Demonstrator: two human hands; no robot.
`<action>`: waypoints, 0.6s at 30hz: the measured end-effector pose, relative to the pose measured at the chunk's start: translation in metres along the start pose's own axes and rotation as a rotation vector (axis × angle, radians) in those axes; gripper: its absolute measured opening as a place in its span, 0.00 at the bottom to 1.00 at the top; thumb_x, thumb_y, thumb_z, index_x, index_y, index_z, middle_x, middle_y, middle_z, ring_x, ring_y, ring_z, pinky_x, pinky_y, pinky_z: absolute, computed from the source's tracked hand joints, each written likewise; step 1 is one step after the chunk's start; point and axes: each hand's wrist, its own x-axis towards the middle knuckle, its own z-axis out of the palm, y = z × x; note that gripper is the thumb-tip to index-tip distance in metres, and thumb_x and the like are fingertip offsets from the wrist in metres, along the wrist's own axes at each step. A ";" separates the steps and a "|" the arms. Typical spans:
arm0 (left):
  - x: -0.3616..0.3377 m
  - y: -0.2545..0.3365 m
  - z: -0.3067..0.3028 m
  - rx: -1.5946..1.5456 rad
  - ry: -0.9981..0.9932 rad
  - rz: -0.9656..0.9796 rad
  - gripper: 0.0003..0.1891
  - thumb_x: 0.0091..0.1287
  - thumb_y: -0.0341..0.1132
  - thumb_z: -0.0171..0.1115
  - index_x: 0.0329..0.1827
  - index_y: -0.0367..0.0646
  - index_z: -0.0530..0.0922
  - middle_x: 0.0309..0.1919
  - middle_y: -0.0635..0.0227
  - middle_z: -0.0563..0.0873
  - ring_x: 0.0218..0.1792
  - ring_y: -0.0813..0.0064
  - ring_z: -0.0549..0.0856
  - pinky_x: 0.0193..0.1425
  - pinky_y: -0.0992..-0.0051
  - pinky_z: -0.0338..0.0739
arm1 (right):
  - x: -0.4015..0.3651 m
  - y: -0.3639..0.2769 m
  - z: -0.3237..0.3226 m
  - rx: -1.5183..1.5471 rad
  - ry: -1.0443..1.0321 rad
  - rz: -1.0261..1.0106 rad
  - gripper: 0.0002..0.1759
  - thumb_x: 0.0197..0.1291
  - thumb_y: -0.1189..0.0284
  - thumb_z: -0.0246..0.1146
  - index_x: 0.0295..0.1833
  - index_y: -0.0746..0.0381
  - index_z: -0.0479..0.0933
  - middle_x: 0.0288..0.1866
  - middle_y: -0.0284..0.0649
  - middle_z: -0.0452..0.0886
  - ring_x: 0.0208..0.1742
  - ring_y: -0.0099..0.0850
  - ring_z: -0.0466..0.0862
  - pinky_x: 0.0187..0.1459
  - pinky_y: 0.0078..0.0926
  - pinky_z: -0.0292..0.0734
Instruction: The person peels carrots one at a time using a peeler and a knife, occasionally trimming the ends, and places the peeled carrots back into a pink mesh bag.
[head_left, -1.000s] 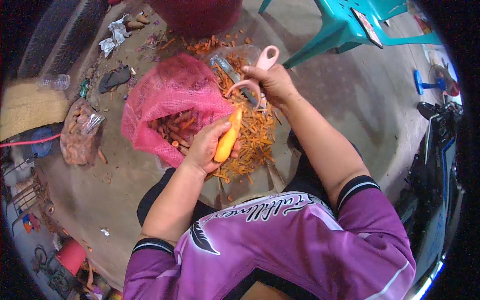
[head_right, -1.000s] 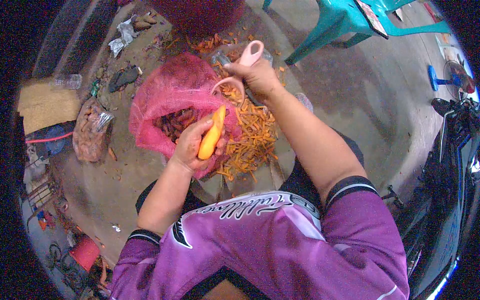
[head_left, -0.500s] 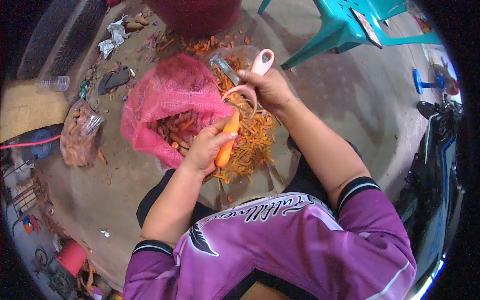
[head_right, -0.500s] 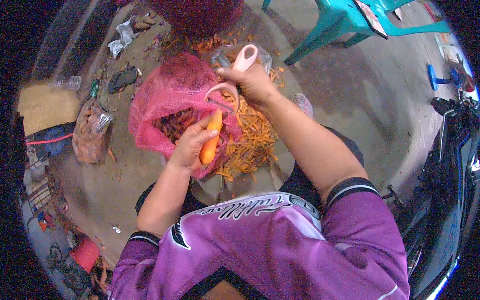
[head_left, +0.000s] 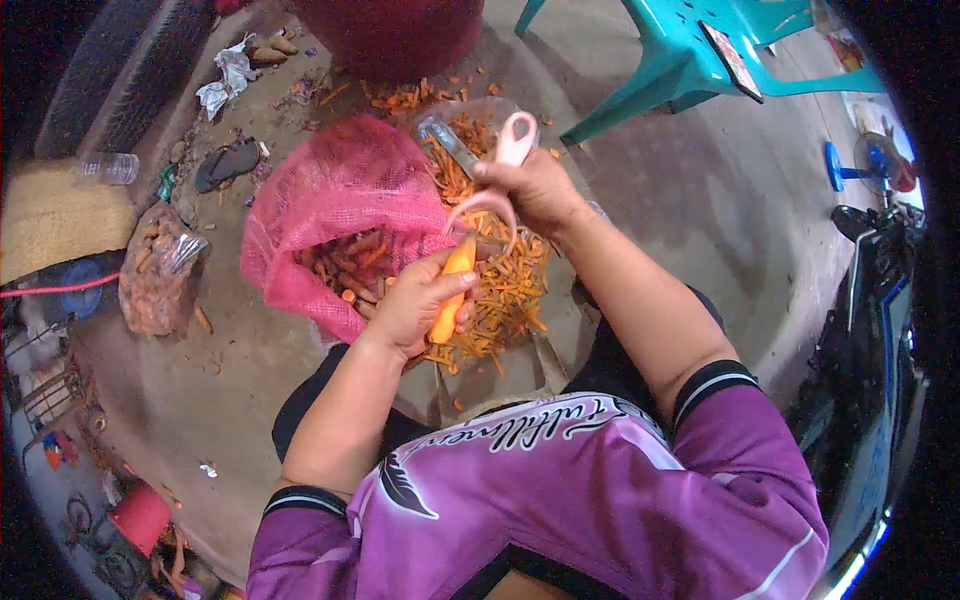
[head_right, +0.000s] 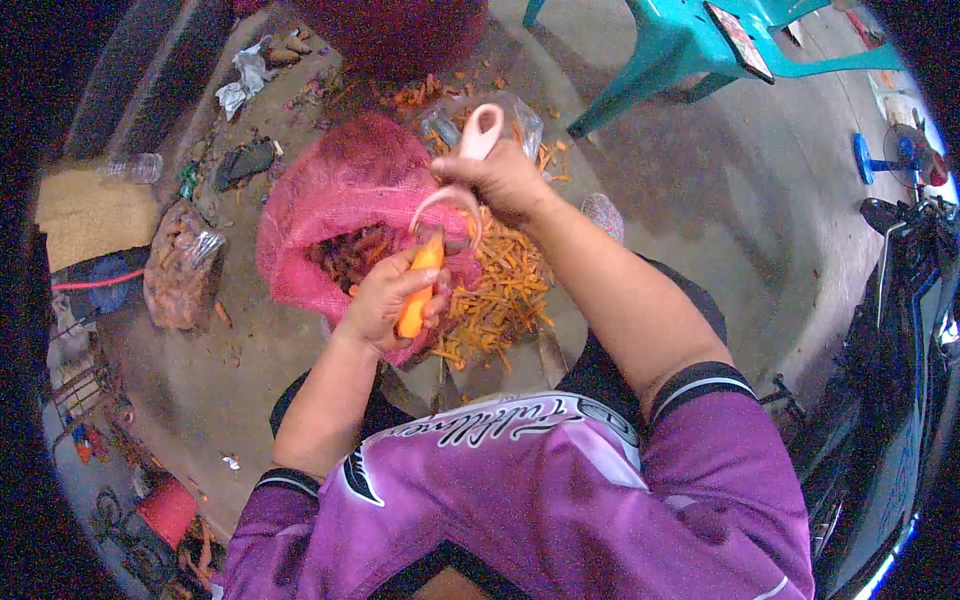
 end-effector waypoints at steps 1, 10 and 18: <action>-0.002 0.004 0.003 -0.003 -0.005 0.001 0.11 0.60 0.32 0.54 0.44 0.41 0.69 0.26 0.73 0.73 0.20 0.81 0.74 0.23 0.81 0.72 | 0.004 -0.004 -0.006 -0.021 0.063 -0.044 0.12 0.43 0.71 0.68 0.30 0.64 0.73 0.25 0.35 0.76 0.25 0.24 0.76 0.28 0.21 0.73; -0.001 0.002 0.010 0.167 0.144 0.051 0.20 0.57 0.27 0.57 0.53 0.38 0.67 0.30 0.72 0.75 0.21 0.83 0.74 0.22 0.83 0.70 | -0.006 -0.004 0.006 -0.129 0.003 -0.019 0.10 0.45 0.71 0.65 0.30 0.64 0.73 0.24 0.36 0.75 0.25 0.25 0.76 0.29 0.21 0.72; 0.006 -0.004 0.006 0.339 0.170 0.221 0.21 0.55 0.26 0.59 0.52 0.34 0.68 0.38 0.69 0.77 0.35 0.82 0.77 0.39 0.84 0.71 | -0.012 0.002 0.016 -0.091 -0.075 -0.045 0.12 0.42 0.71 0.68 0.30 0.64 0.72 0.25 0.36 0.75 0.26 0.26 0.75 0.30 0.22 0.71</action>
